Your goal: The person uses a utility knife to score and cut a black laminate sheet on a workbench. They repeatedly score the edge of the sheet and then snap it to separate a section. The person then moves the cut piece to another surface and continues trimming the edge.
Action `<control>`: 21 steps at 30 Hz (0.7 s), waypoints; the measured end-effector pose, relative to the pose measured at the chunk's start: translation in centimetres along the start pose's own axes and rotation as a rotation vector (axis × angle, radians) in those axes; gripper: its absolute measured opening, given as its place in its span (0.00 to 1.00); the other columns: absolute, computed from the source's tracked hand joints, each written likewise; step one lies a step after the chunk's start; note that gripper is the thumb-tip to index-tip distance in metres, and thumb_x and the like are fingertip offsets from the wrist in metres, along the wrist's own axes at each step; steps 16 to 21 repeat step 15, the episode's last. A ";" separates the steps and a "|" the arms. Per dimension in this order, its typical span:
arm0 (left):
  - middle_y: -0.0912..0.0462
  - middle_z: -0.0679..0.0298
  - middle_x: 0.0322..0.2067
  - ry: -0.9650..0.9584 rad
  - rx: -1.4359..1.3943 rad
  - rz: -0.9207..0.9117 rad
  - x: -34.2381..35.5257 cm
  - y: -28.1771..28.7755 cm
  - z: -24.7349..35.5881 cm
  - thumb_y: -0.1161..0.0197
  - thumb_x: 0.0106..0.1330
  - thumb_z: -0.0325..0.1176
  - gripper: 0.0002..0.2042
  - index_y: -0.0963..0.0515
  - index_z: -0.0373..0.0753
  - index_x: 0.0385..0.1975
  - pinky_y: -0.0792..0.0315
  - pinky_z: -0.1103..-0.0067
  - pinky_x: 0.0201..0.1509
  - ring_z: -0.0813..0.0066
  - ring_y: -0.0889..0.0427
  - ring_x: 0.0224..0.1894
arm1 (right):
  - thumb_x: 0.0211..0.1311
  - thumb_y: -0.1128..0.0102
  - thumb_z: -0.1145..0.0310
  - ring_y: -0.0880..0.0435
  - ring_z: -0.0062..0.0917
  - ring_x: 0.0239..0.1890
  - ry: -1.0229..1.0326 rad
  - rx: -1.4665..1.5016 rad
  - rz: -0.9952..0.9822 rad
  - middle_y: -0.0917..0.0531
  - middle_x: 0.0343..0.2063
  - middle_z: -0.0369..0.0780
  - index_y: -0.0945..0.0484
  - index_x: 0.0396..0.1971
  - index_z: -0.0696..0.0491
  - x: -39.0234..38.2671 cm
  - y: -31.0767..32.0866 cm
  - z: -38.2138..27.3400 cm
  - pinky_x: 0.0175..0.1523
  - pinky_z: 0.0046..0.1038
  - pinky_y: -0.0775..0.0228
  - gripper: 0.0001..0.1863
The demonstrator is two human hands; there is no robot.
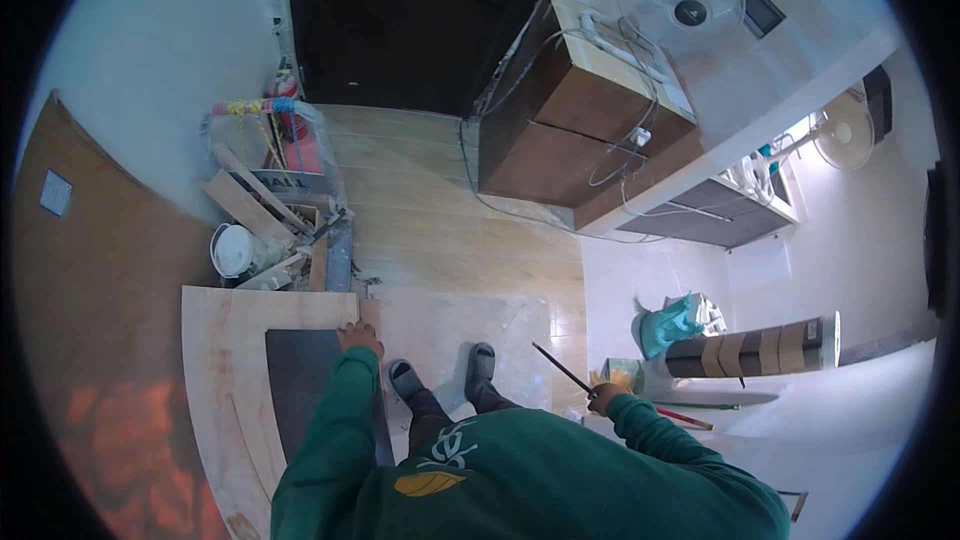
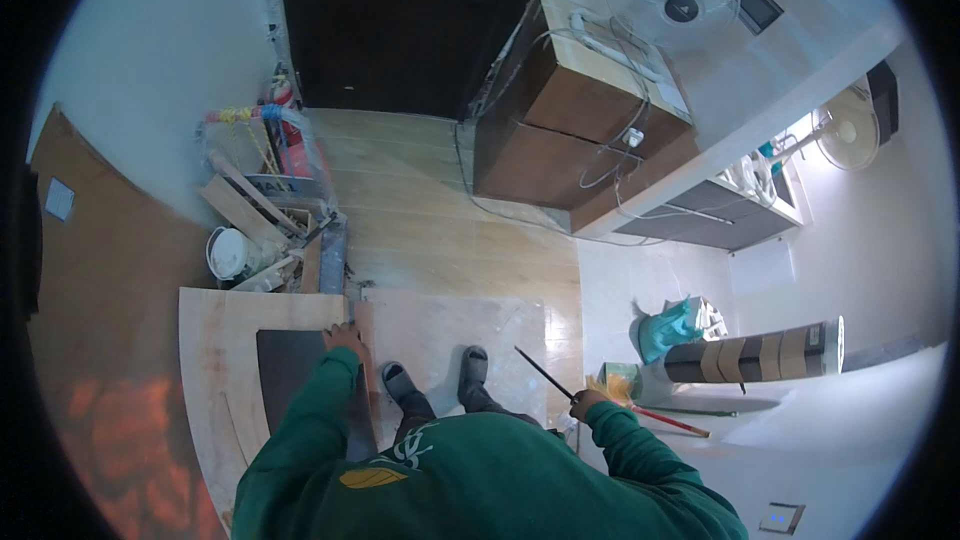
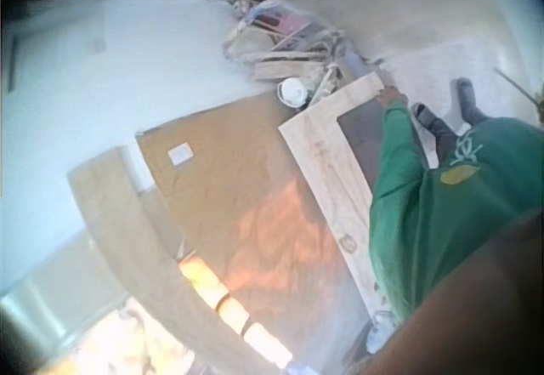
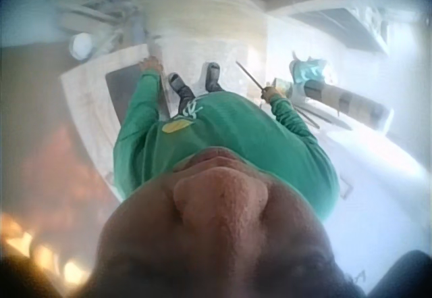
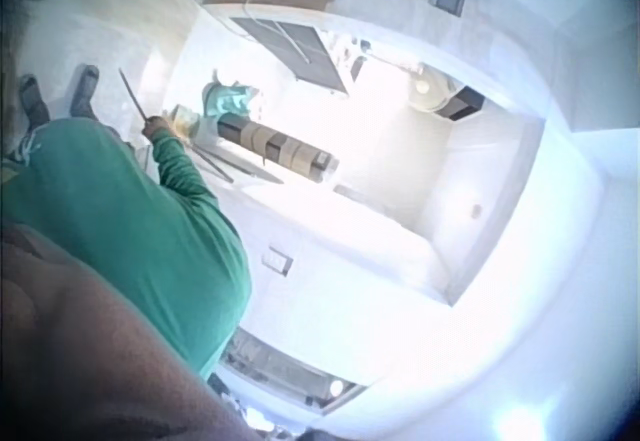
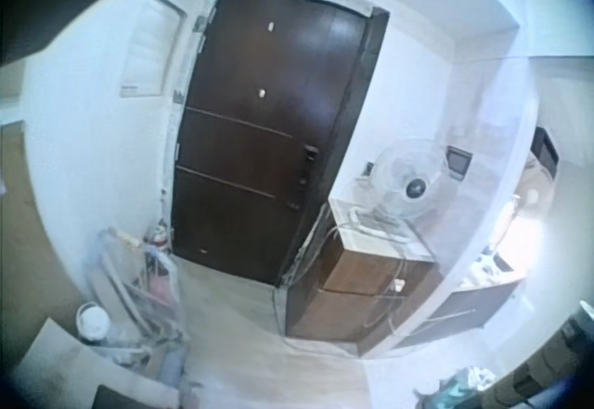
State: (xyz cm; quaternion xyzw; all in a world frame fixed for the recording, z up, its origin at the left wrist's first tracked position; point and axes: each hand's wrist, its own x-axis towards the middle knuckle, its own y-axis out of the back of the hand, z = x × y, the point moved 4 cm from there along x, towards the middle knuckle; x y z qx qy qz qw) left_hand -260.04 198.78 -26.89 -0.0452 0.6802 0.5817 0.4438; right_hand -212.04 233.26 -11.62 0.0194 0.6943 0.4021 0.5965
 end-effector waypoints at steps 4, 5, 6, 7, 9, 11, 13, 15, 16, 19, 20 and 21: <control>0.35 0.58 0.68 0.106 -0.095 0.108 -1.9 0.4 -1.2 0.44 0.64 0.50 0.29 0.30 0.43 0.63 0.55 0.49 0.74 0.53 0.43 0.71 | 0.51 0.31 0.58 0.14 0.34 0.45 -0.042 -0.125 -0.118 0.13 0.42 0.39 0.17 0.48 0.46 6.0 3.0 0.0 0.48 0.32 0.21 0.22; 0.32 0.57 0.66 0.068 -0.150 0.174 -1.4 -0.6 0.6 0.45 0.64 0.51 0.27 0.27 0.43 0.61 0.51 0.49 0.73 0.53 0.41 0.71 | 0.50 0.32 0.61 0.17 0.32 0.51 0.367 -0.704 -0.047 0.15 0.49 0.34 0.17 0.49 0.45 9.6 1.7 4.5 0.49 0.31 0.21 0.22; 0.29 0.57 0.64 0.131 -0.155 0.238 -2.9 -1.5 -1.7 0.45 0.65 0.51 0.26 0.24 0.43 0.58 0.48 0.50 0.71 0.53 0.39 0.70 | 0.50 0.32 0.63 0.17 0.31 0.51 0.485 -0.845 -0.131 0.16 0.50 0.34 0.18 0.49 0.44 11.2 2.5 1.5 0.49 0.33 0.20 0.22; 0.24 0.55 0.58 0.104 -0.191 0.209 -3.9 -2.1 -2.3 0.46 0.65 0.52 0.23 0.20 0.43 0.51 0.41 0.52 0.67 0.53 0.33 0.65 | 0.49 0.33 0.65 0.18 0.30 0.52 0.582 -1.006 -0.216 0.16 0.50 0.34 0.18 0.50 0.43 12.2 3.8 -0.1 0.49 0.34 0.20 0.23; 0.17 0.53 0.46 0.055 -0.306 0.153 -5.2 -1.7 -0.8 0.49 0.67 0.51 0.21 0.16 0.41 0.39 0.31 0.56 0.57 0.51 0.22 0.53 | 0.55 0.34 0.63 0.13 0.28 0.44 0.426 -0.739 -0.282 0.12 0.43 0.36 0.15 0.49 0.41 17.7 5.5 2.4 0.50 0.32 0.20 0.19; 0.15 0.50 0.40 0.162 -0.386 0.101 -9.9 -2.6 -1.4 0.50 0.68 0.49 0.20 0.15 0.40 0.36 0.27 0.57 0.52 0.49 0.18 0.45 | 0.47 0.28 0.65 0.12 0.25 0.38 0.293 -0.535 -0.320 0.12 0.42 0.35 0.14 0.46 0.39 20.5 7.2 -1.5 0.46 0.30 0.19 0.21; 0.15 0.49 0.40 0.302 -0.491 0.102 -13.5 -4.1 -0.1 0.51 0.69 0.47 0.20 0.15 0.40 0.38 0.26 0.58 0.53 0.48 0.18 0.45 | 0.48 0.27 0.62 0.11 0.28 0.37 0.143 -0.362 -0.317 0.12 0.38 0.40 0.13 0.45 0.42 26.0 9.8 -2.1 0.46 0.35 0.19 0.20; 0.15 0.49 0.42 0.460 -0.611 0.128 -17.1 -7.4 2.2 0.52 0.69 0.46 0.20 0.15 0.39 0.39 0.26 0.58 0.54 0.48 0.18 0.48 | 0.50 0.27 0.60 0.11 0.31 0.36 0.074 -0.311 -0.318 0.12 0.34 0.45 0.13 0.45 0.45 34.2 12.0 -0.8 0.47 0.39 0.20 0.20; 0.15 0.49 0.42 0.460 -0.611 0.128 -17.1 -7.4 2.2 0.52 0.69 0.46 0.20 0.15 0.39 0.39 0.26 0.58 0.54 0.48 0.18 0.48 | 0.50 0.27 0.60 0.11 0.31 0.36 0.074 -0.311 -0.318 0.12 0.34 0.45 0.13 0.45 0.45 34.2 12.0 -0.8 0.47 0.39 0.20 0.20; 0.15 0.49 0.42 0.460 -0.611 0.128 -17.1 -7.4 2.2 0.52 0.69 0.46 0.20 0.15 0.39 0.39 0.26 0.58 0.54 0.48 0.18 0.48 | 0.50 0.27 0.60 0.11 0.31 0.36 0.074 -0.311 -0.318 0.12 0.34 0.45 0.13 0.45 0.45 34.2 12.0 -0.8 0.47 0.39 0.20 0.20; 0.15 0.49 0.42 0.460 -0.611 0.128 -17.1 -7.4 2.2 0.52 0.69 0.46 0.20 0.15 0.39 0.39 0.26 0.58 0.54 0.48 0.18 0.48 | 0.50 0.27 0.60 0.11 0.31 0.36 0.074 -0.311 -0.318 0.12 0.34 0.45 0.13 0.45 0.45 34.2 12.0 -0.8 0.47 0.39 0.20 0.20; 0.15 0.49 0.42 0.460 -0.611 0.128 -17.1 -7.4 2.2 0.52 0.69 0.46 0.20 0.15 0.39 0.39 0.26 0.58 0.54 0.48 0.18 0.48 | 0.50 0.27 0.60 0.11 0.31 0.36 0.074 -0.311 -0.318 0.12 0.34 0.45 0.13 0.45 0.45 34.2 12.0 -0.8 0.47 0.39 0.20 0.20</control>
